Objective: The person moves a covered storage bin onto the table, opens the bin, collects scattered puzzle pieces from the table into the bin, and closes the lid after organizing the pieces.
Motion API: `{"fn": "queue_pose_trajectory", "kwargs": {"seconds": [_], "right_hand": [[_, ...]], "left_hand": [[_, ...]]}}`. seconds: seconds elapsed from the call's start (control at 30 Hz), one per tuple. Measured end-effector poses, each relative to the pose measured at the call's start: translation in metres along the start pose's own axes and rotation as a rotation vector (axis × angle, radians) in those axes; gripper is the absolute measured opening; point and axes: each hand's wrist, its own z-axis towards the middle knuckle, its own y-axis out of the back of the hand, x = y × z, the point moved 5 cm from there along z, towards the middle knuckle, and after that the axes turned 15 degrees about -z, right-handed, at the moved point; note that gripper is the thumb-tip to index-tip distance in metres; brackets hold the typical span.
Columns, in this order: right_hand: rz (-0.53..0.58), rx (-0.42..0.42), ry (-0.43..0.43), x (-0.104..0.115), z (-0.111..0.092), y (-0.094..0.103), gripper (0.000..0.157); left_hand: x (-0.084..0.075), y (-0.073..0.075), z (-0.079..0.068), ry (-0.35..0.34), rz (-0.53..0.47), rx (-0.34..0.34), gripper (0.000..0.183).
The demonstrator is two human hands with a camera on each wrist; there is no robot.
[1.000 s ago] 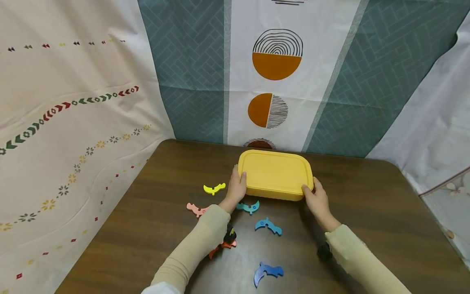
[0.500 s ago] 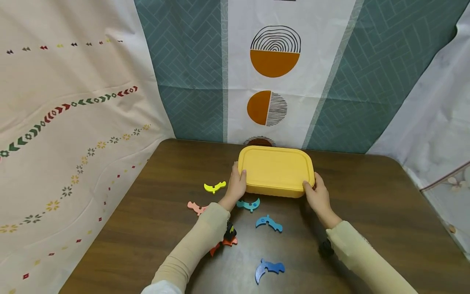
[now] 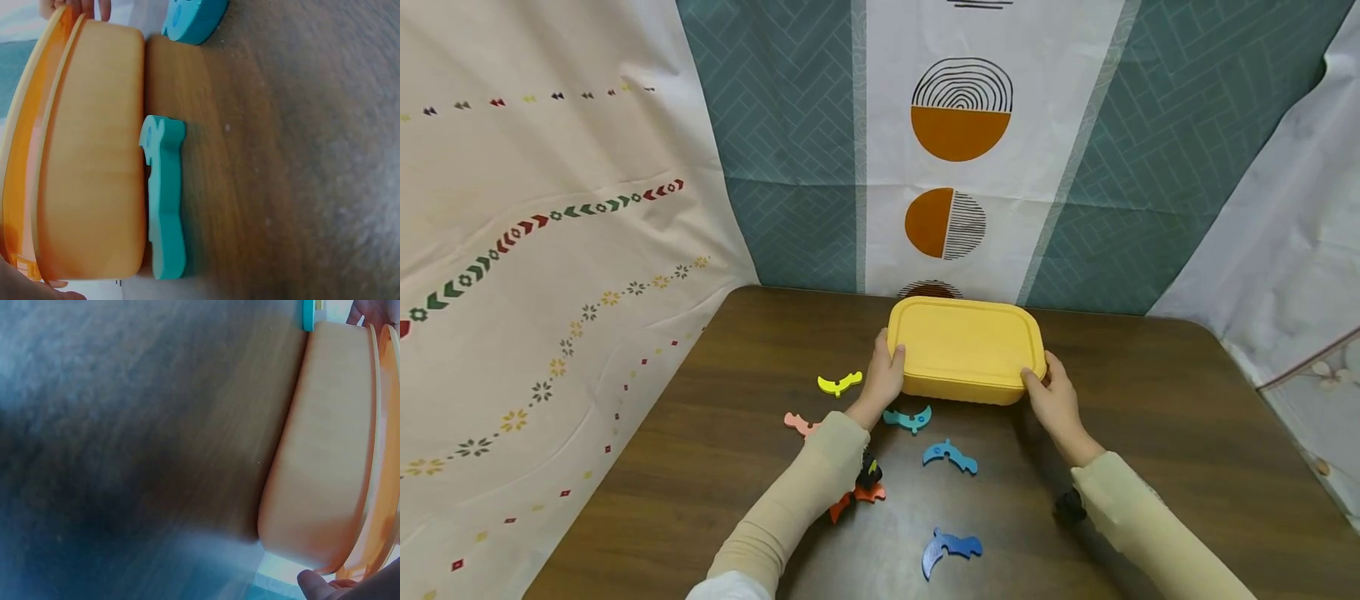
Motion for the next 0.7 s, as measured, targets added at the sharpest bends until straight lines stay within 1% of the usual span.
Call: {"fn": "queue_pose_trajectory", "kwargs": {"seconds": [0.2,0.4,0.7], "right_hand": [[0.005,-0.013,-0.001,0.0,-0.001,0.004,0.069],[-0.016,-0.02,-0.014,-0.001,-0.002,0.006,0.069],[0.019,-0.017,-0.011,0.002,-0.007,0.008,0.069]], "left_hand": [[-0.006,0.0,-0.001,0.007,0.003,0.008,0.059],[-0.009,0.001,-0.005,0.007,-0.003,0.008,0.057],[-0.011,0.002,-0.009,-0.001,-0.051,0.015,0.057]]}}
